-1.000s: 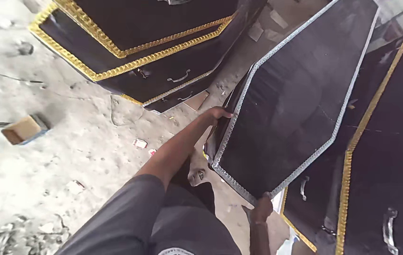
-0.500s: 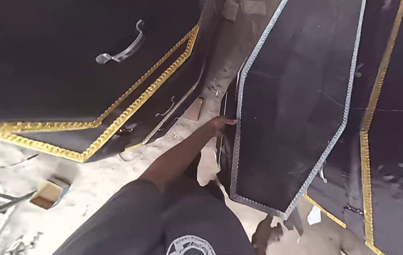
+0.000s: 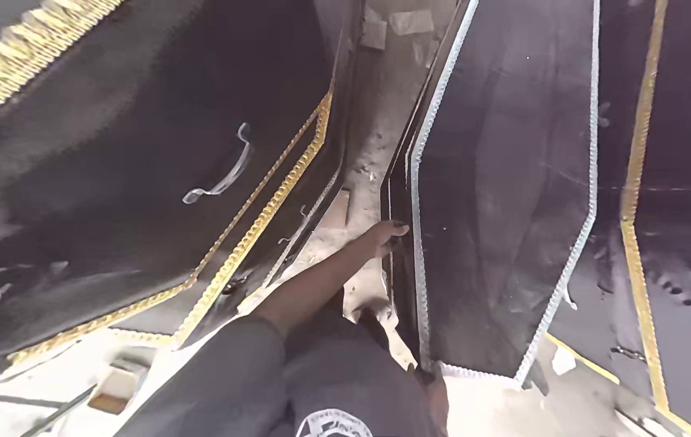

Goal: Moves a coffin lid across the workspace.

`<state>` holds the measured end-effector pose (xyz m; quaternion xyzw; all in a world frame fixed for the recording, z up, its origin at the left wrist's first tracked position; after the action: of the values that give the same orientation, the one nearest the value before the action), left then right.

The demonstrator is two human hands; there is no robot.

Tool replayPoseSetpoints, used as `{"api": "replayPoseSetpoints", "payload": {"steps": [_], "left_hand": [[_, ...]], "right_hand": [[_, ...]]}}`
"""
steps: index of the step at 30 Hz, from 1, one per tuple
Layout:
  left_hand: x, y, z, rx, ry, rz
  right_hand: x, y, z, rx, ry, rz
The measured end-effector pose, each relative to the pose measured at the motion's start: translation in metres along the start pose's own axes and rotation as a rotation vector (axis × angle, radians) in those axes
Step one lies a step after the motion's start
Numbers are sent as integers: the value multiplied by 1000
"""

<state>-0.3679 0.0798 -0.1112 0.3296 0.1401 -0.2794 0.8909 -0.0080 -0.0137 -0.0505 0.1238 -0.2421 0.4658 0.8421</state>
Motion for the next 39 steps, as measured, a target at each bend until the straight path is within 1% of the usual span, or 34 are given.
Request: {"api": "replayPoseSetpoints", "payload": {"steps": [3,5,7,9,12,17,20,23,25,27,29,31,33,36,38,39], "left_hand": [[-2,-1,-1,49,-8,-56],[-5,-3,0,49,-21,-120],[-8,-9,-2,44,-31,-213],[-9,-13,-1,35,-28,-251],[-6,-17,6,20,24,-150],[7,-16,15,151,267,147],[7,-10,12,175,287,201],[9,-8,6,110,221,223],[6,-11,-3,39,176,171],[-10,-9,-10,14,170,79],[-29,-6,-19,-32,202,-22],[-53,-7,-25,-67,220,-101],[-67,-10,-37,-95,200,-123],[-67,-11,-44,-114,151,4],[-66,-11,-37,-126,174,128],[-68,-10,-31,-137,204,189]], "right_hand": [[-6,4,-6,52,-14,-85],[-7,9,-11,55,-33,-144],[-9,10,-15,27,-58,-157],[-9,10,-16,-17,-83,-145],[-8,11,-9,-25,-102,-141],[-5,13,-2,-5,-78,-169],[-4,15,-3,32,-67,-171],[-3,14,-6,34,-68,-177],[-5,14,-7,27,-65,-173],[-5,11,-10,22,-56,-181],[-2,8,-9,13,-68,-167],[0,13,-4,29,-110,-147],[4,21,5,49,-131,-114],[7,29,18,37,-129,-85],[7,32,22,17,-146,-90],[8,33,25,41,-175,-91]]}}
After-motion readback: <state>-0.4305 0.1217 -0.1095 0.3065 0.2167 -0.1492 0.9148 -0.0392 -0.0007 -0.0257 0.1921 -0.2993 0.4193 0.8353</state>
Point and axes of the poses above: each hand's wrist, its own z-axis away from the middle knuckle, its own y-axis out of the palm, x = y × z, the point moved 5 cm from there along -z, towards the middle knuckle, and after that the axes turned 10 degrees about -z, right-handed, at the moved point
